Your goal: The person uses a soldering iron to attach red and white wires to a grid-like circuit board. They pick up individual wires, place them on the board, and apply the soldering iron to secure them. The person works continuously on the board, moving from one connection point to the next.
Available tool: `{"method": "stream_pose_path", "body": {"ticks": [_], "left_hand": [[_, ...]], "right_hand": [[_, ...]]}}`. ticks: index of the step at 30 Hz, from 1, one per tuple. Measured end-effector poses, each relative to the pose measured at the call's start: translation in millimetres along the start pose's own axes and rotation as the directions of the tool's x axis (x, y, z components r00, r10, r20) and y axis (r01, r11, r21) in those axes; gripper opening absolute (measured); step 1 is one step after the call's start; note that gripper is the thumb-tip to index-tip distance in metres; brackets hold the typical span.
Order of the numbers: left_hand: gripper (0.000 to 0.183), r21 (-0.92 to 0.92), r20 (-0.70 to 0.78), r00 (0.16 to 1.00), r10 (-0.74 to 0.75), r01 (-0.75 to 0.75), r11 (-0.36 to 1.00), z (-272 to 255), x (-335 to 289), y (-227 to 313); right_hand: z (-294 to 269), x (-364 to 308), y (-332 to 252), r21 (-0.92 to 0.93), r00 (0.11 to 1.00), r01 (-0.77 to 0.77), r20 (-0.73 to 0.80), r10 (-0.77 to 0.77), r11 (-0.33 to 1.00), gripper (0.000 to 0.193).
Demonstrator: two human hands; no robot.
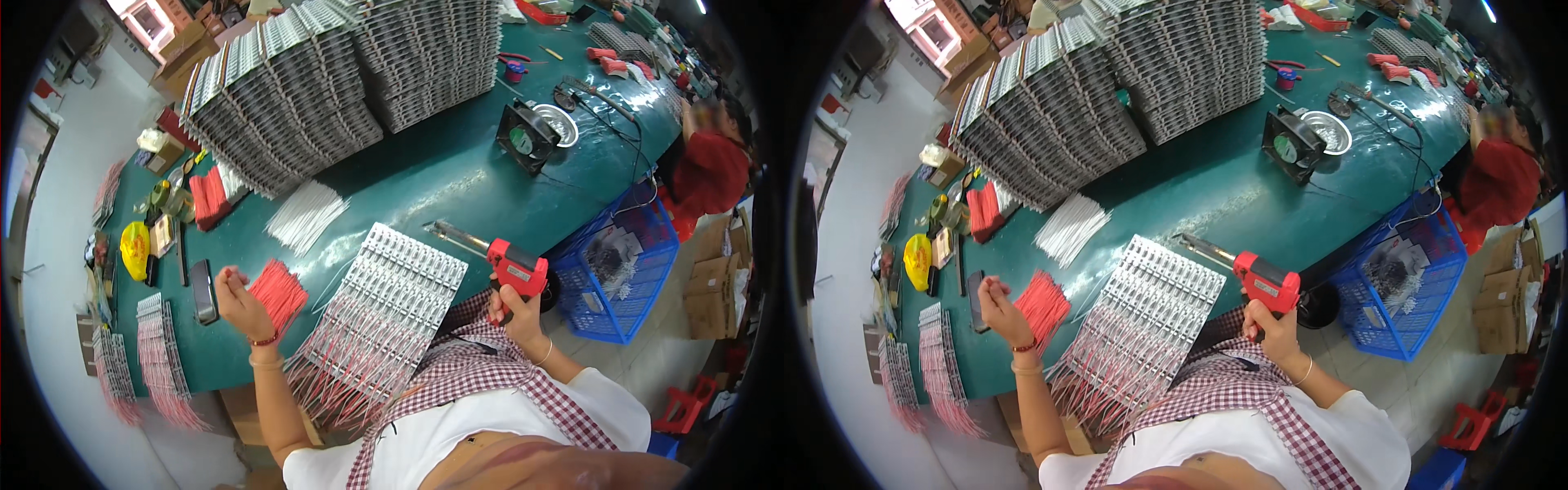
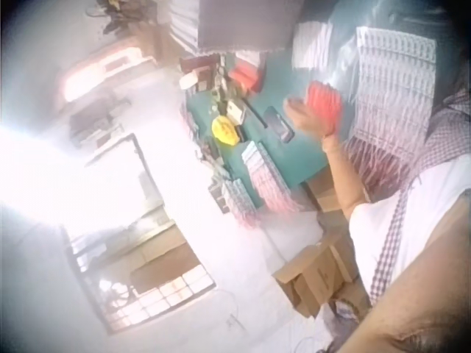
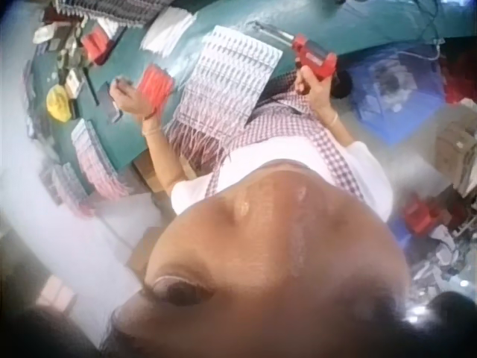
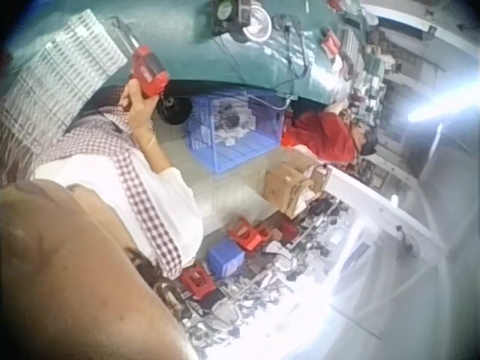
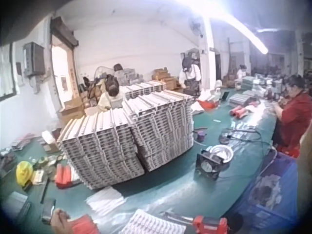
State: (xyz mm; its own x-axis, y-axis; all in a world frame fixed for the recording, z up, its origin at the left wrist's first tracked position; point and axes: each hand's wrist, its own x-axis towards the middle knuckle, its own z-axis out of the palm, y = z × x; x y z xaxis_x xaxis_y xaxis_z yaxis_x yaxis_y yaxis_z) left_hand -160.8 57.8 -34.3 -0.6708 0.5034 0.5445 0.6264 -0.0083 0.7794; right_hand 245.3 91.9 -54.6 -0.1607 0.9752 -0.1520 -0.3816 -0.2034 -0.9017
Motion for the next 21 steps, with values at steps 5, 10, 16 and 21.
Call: {"method": "stream_pose_path", "body": {"ticks": [5,10,16,21], "left_hand": [[0.021,-0.485,0.055,0.964,-0.26,0.254,0.837,48.3,-28.9,5.5],[0.025,-0.458,0.096,0.953,-0.287,0.298,0.837,73.1,-50.5,-16.8],[0.021,-0.379,0.164,0.954,-0.25,0.295,0.877,66.7,-49.4,-18.8],[0.018,-0.4,0.152,0.962,-0.229,0.271,0.876,64.1,-48.8,-1.9]], "right_hand": [[1.2,5.9,1.7,-0.006,0.999,0.01,0.042,-0.009,1.0,0.029],[-2.7,4.7,-0.6,-0.023,0.999,0.02,0.047,-0.019,1.0,0.032],[-1.0,8.0,-3.0,0.005,0.999,-0.018,0.028,0.018,1.0,0.032],[9.7,10.8,-6.5,0.08,0.999,0.0,0.038,-0.003,0.997,0.027]]}}
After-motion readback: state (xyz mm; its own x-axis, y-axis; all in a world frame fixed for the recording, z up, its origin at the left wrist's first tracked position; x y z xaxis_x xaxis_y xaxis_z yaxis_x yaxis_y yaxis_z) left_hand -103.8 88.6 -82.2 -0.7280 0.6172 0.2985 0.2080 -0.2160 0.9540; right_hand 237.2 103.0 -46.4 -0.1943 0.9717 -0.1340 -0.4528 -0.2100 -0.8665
